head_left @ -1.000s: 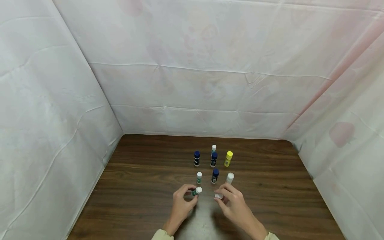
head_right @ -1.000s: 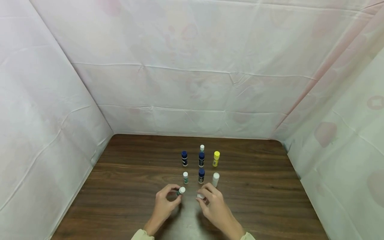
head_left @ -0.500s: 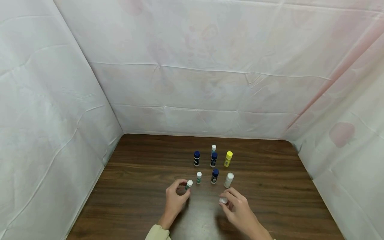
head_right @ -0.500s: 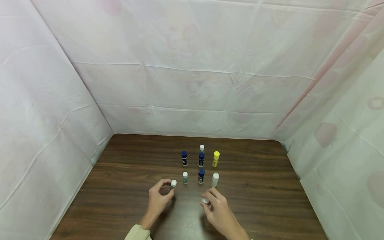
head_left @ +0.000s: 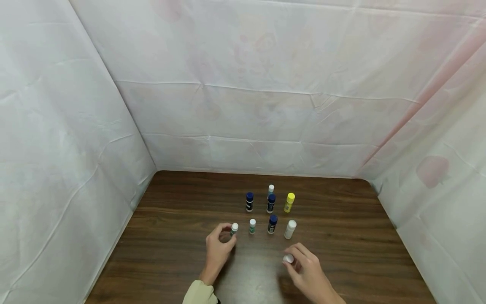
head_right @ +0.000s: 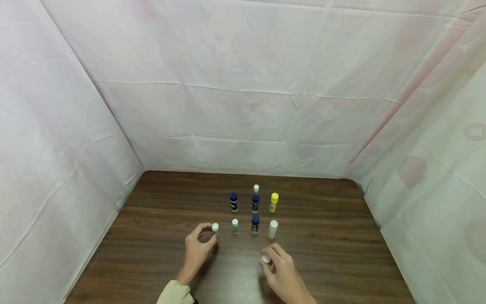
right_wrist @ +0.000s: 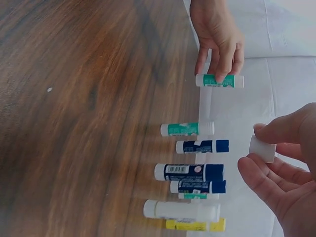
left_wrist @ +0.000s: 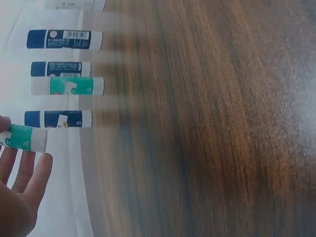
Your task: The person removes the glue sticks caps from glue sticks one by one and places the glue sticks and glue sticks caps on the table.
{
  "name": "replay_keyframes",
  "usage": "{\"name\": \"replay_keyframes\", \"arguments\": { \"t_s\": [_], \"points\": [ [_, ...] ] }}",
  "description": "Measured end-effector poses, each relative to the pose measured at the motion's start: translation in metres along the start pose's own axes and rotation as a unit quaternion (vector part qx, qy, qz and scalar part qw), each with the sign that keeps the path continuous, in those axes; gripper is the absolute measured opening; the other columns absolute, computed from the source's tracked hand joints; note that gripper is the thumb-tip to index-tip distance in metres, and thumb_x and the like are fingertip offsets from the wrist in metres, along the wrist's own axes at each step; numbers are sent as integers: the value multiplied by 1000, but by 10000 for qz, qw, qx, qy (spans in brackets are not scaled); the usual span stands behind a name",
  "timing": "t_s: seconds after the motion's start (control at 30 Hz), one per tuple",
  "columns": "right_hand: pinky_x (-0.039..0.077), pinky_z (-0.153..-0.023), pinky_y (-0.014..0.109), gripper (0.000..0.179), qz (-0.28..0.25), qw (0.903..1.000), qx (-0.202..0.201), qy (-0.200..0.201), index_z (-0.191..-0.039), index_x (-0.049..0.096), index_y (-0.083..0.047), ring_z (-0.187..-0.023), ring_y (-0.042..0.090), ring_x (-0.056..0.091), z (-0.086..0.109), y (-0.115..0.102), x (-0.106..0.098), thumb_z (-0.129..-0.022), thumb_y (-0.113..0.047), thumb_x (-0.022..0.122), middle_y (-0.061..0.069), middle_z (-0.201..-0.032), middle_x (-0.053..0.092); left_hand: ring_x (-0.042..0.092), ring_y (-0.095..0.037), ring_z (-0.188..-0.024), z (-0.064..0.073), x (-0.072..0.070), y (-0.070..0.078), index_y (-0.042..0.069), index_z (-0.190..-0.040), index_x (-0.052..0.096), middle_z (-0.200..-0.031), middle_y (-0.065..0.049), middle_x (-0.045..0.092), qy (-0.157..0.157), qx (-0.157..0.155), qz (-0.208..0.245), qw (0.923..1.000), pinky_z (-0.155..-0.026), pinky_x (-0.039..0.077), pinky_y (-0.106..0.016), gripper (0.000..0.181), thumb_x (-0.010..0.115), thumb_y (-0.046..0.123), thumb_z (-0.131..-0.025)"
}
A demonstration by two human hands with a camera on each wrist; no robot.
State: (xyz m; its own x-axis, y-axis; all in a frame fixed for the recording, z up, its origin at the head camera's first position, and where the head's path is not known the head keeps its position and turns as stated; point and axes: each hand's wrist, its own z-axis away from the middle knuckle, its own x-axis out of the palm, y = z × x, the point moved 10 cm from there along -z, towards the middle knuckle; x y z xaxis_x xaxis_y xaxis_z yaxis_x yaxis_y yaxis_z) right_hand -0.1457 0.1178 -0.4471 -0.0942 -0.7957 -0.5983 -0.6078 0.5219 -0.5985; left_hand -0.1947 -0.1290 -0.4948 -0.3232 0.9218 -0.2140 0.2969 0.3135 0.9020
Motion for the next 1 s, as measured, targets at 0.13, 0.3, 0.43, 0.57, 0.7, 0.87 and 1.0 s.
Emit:
{"name": "replay_keyframes", "arguments": {
  "t_s": [0.13, 0.3, 0.43, 0.57, 0.7, 0.87, 1.0],
  "points": [
    [39, -49, 9, 44, 14, 9997, -141, 174, -90, 64, -14, -62, -1, 48, 7, 2, -5, -61, 16, 78, -8, -85, 54, 65, -31, -85, -2, 0, -6, -2, -94, 65, -91, -16, 66, 120, -5, 46, 9999, -71, 55, -45, 26, 70, -13, -72],
    [37, -48, 8, 44, -19, 9992, -274, 284, -90, 64, -11, -60, -2, 46, 16, 9, -9, -59, 17, 78, -6, -84, 54, 66, -31, -82, -6, -2, -21, 0, -95, 65, -90, -14, 66, 288, -101, 37, 9995, -69, 55, -44, 26, 70, -12, -72],
    [38, -47, 9, 44, 20, 9996, -136, 232, -88, 64, -10, -58, -4, 44, 22, 17, -8, -58, 17, 78, -6, -83, 54, 66, -32, -80, -11, -4, -26, 0, -94, 65, -90, -15, 65, 301, -167, 106, 9994, -69, 55, -43, 25, 70, -12, -72],
    [39, -45, 12, 44, 76, 9998, 36, 183, -87, 63, -11, -57, -4, 44, 26, 23, -8, -57, 17, 78, -6, -84, 54, 66, -37, -80, -17, -6, -20, -5, -94, 64, -90, -21, 65, 248, -205, 391, 9987, -70, 54, -48, 24, 68, -15, -72],
    [38, -45, 11, 44, 134, 9996, -5, 236, -86, 63, -12, -57, -5, 43, 32, 25, -10, -56, 17, 79, -5, -84, 55, 66, -39, -81, -23, -6, -25, -8, -96, 63, -93, -24, 64, 129, -378, 468, 9981, -70, 54, -48, 23, 67, -14, -74],
    [35, -47, 8, 45, 246, 9991, -60, 354, -85, 63, -12, -57, -4, 43, 37, 29, -12, -54, 16, 80, -6, -84, 55, 67, -39, -82, -28, -6, -31, -9, -96, 63, -94, -25, 64, 76, -505, 493, 9975, -70, 55, -43, 22, 67, -13, -75],
    [35, -48, 8, 44, 312, 9988, -64, 378, -85, 64, -12, -57, -4, 44, 40, 32, -12, -54, 14, 81, -6, -84, 56, 66, -41, -83, -32, -7, -35, -11, -96, 62, -94, -27, 63, 66, -447, 550, 9975, -71, 56, -41, 21, 66, -14, -76]
  ]
}}
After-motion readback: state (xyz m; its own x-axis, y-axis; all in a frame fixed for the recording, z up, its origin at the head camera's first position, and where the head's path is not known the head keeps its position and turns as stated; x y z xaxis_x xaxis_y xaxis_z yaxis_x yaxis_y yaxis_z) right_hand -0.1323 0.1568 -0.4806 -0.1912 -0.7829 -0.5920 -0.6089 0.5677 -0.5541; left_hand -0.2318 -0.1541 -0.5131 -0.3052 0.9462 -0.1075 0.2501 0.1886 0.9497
